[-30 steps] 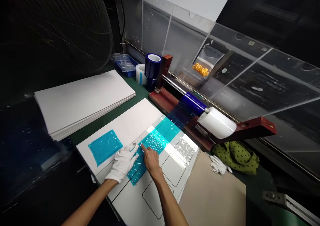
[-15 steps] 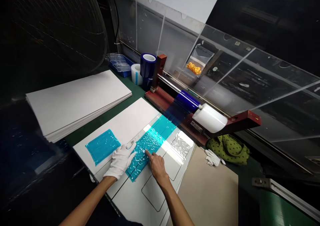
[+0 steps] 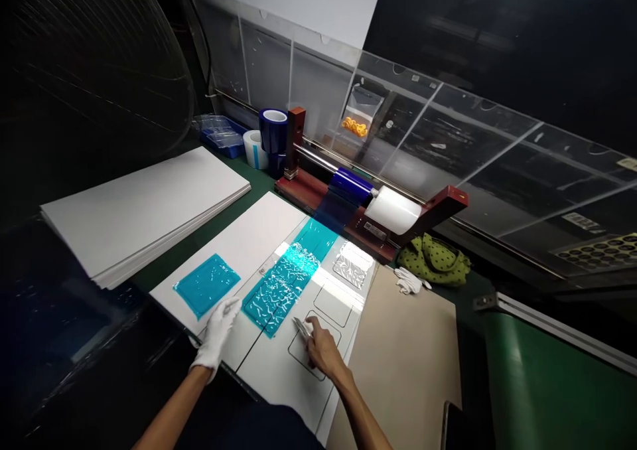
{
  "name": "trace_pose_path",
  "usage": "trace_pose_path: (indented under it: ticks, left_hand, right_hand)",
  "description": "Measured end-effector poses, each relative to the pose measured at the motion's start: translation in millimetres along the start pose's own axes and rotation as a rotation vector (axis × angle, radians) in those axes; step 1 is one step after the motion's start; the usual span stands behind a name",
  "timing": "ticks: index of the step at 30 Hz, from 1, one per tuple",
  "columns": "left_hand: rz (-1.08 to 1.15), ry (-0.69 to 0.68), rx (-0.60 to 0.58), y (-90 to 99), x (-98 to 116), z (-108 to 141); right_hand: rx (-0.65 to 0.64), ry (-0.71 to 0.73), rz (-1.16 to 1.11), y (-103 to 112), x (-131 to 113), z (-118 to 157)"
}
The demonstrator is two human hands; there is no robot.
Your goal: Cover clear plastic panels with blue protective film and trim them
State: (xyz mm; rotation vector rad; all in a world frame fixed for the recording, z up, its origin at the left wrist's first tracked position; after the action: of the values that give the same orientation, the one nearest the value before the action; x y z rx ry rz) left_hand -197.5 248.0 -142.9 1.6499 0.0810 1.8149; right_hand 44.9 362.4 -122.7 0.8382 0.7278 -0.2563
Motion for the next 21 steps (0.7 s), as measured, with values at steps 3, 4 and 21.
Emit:
trace_pose_path:
  ticks: [3,4,21]
  left_hand:
    - [0.128,0.255,-0.146,1.3,-18.7,20.4]
    - [0.166,0.327,-0.186,1.6,-22.7,27.8]
    - [0.449,0.681,-0.206,-40.5,-13.9,41.4]
  right_hand:
    - [-0.006,-0.086,-0.185,-30.8,6.1,4.6]
    - [-0.003,-0.091,-0.226,-39.0,6.2,4.7]
    - [-0.089,-0.087,-0.576,-52.9,-1.0,8.5]
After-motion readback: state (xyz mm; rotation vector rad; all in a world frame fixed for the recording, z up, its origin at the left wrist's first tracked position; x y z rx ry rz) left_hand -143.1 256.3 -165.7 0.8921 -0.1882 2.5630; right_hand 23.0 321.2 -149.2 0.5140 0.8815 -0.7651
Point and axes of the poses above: each hand's wrist, its own z-axis away from the middle knuckle, its own y-axis out of the back of the hand, x = y × z, the point moved 5 cm from there along -z, towards the middle knuckle, and after that the axes turned 15 degrees about x, right-handed, at the moved point
